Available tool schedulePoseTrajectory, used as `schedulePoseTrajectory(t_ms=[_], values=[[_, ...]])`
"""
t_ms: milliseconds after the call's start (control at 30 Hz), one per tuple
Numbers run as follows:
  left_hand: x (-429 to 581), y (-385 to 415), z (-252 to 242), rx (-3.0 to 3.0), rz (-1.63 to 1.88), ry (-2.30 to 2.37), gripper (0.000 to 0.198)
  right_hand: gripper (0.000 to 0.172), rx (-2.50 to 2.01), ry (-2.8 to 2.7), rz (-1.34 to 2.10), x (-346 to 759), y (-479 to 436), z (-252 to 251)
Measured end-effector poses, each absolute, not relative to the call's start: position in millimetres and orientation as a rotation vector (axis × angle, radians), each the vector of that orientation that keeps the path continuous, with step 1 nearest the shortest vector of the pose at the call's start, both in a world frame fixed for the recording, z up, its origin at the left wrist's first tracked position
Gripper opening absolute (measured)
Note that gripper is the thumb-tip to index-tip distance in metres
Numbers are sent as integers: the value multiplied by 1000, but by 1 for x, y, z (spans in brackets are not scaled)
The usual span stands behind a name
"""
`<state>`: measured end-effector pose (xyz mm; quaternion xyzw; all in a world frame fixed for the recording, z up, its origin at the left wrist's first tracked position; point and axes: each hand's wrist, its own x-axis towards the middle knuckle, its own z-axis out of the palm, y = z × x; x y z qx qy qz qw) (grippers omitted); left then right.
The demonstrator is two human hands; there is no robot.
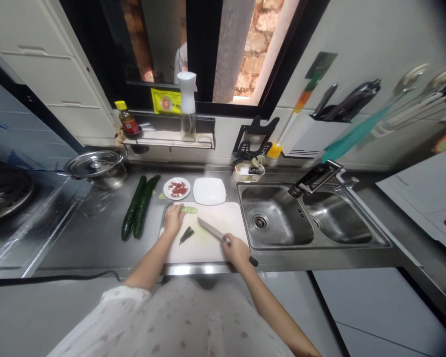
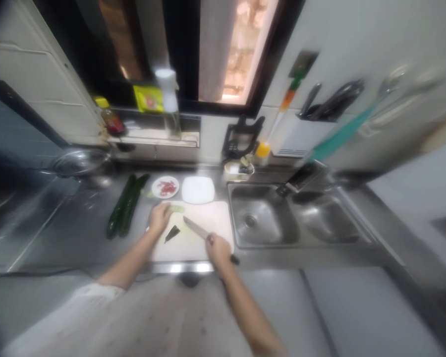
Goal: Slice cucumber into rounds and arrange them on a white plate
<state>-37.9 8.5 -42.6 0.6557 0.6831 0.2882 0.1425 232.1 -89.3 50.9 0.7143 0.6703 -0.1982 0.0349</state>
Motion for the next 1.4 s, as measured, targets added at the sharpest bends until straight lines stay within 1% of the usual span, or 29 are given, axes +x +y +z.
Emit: schedulePoseTrajectory(t_ms=[133,533,933,1100,1400], values=[[-42,-14,-45,1787,971,1999,31,25,2195,2066,-619,230,-86,48],[-23,-77,-37,1711,1064,1913,30,25,2155,2124,-630,217,-85,48],[-13,-82,-43,1833,1167,1802,30,33,2139,2128,-629,216,-89,44],[-13,-82,-48,1866,1142,1793,30,36,2127,2164,-663,212,-87,47],[-13,-82,-50,1960,1257,1699,25,39,1975,2167,-739,197,-80,52]])
